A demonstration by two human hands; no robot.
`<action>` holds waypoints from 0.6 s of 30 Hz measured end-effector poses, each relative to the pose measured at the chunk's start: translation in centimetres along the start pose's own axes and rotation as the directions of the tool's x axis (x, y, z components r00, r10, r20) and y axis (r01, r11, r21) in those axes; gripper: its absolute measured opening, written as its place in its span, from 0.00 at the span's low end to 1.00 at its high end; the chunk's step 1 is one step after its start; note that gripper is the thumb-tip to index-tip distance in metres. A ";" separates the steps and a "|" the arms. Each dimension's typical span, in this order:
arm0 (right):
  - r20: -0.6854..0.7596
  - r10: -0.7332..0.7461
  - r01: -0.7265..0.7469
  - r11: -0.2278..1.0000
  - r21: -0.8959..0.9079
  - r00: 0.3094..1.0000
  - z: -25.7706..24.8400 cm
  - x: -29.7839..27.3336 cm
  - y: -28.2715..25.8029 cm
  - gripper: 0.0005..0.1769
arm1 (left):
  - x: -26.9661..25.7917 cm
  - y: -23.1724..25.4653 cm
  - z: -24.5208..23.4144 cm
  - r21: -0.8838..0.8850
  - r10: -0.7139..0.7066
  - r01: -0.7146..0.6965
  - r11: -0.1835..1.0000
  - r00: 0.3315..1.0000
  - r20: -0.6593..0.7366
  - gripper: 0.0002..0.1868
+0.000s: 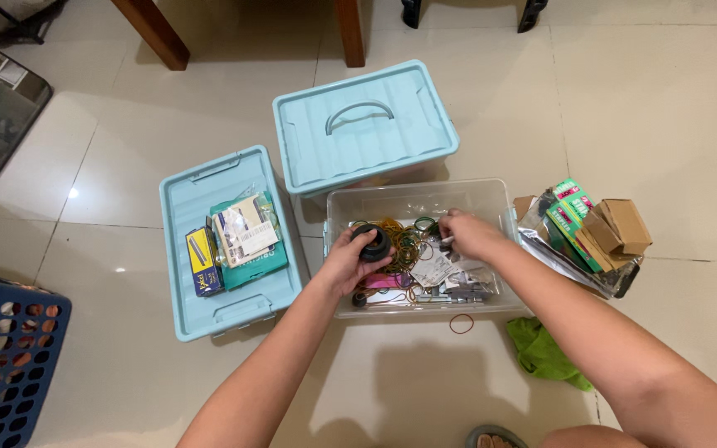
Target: The person wipes the lids of two light blue plastic containers with a green cloth, then opens a clear plastic bin and sorts its contents by moving various small items, including rubber bands, boxes, and packaged goods, into the blue containers.
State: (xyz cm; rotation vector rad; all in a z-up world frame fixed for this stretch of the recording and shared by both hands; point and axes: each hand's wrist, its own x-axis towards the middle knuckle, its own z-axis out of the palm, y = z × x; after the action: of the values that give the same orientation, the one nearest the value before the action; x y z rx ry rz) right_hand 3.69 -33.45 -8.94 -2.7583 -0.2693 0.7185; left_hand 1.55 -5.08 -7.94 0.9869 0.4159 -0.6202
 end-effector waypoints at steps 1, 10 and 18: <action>0.019 -0.017 0.017 1.000 -0.025 1.000 0.0 -0.1 -0.4 0.17 | 0.1 0.0 0.0 -0.010 0.004 -0.004 1.000 1.000 0.009 0.22; -0.004 -0.110 0.106 0.970 -0.219 0.994 1.5 -0.2 -0.9 0.29 | 0.0 -0.3 -0.3 -0.007 -0.007 0.007 1.000 1.000 -0.003 0.22; -0.114 -0.118 0.093 0.975 -0.203 0.986 0.2 -1.2 -2.1 0.23 | -0.2 -0.2 -0.2 0.004 0.005 -0.006 1.000 1.000 0.022 0.22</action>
State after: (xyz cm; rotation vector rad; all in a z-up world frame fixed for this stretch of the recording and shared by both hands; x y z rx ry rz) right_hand 2.32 -31.73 -7.95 -2.9336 -0.4812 0.5142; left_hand 1.24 -4.95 -8.01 0.9838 0.3929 -0.6264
